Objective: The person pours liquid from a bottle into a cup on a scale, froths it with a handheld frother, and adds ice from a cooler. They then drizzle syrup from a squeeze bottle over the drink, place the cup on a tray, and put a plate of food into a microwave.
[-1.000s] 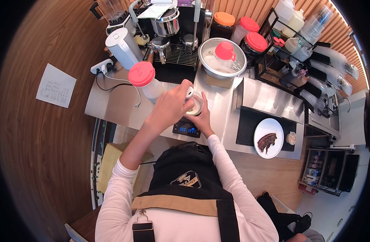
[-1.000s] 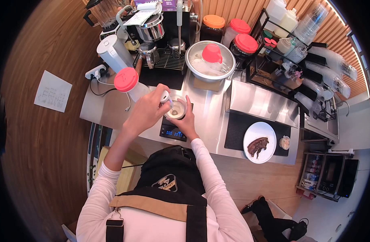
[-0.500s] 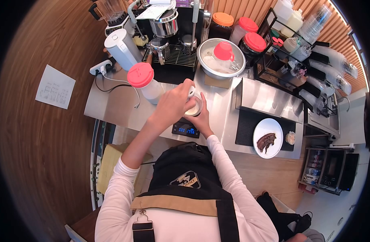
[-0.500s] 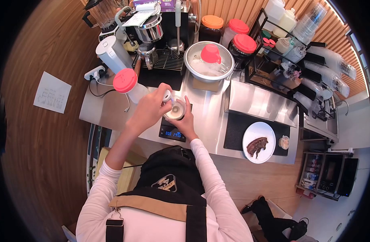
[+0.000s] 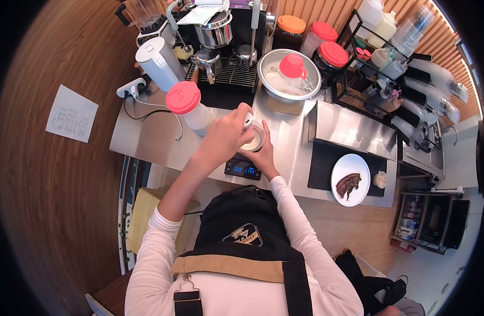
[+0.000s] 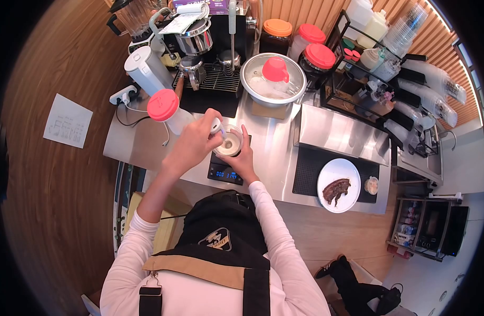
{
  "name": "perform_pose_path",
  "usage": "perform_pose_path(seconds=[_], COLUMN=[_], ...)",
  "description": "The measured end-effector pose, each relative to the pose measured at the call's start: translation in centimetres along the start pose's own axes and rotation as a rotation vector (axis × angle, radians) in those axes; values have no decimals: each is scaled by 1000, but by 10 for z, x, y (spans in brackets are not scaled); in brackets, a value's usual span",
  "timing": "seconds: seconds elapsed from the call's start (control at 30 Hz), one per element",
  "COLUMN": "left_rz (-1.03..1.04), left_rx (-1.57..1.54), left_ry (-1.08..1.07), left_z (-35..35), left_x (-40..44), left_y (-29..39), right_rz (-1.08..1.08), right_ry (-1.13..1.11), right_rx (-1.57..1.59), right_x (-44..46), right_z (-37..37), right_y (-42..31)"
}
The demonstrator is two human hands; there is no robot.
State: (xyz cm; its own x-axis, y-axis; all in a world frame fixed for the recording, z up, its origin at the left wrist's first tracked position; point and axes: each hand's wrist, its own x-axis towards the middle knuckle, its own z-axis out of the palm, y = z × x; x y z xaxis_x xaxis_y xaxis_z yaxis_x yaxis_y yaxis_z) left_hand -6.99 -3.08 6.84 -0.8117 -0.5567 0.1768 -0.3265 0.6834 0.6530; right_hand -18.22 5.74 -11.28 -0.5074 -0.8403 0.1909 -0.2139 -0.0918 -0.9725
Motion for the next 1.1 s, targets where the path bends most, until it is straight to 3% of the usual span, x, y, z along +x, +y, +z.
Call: perform_pose_path(seconds=[1.1], left_rz=[54], left_rx=[-36], left_ry=[57], left_z=[0], left_x=[-5], left_y=[1], right_rz=[16], right_ry=[1], right_rx=[14], right_x=[0], right_z=[0], right_y=[-4])
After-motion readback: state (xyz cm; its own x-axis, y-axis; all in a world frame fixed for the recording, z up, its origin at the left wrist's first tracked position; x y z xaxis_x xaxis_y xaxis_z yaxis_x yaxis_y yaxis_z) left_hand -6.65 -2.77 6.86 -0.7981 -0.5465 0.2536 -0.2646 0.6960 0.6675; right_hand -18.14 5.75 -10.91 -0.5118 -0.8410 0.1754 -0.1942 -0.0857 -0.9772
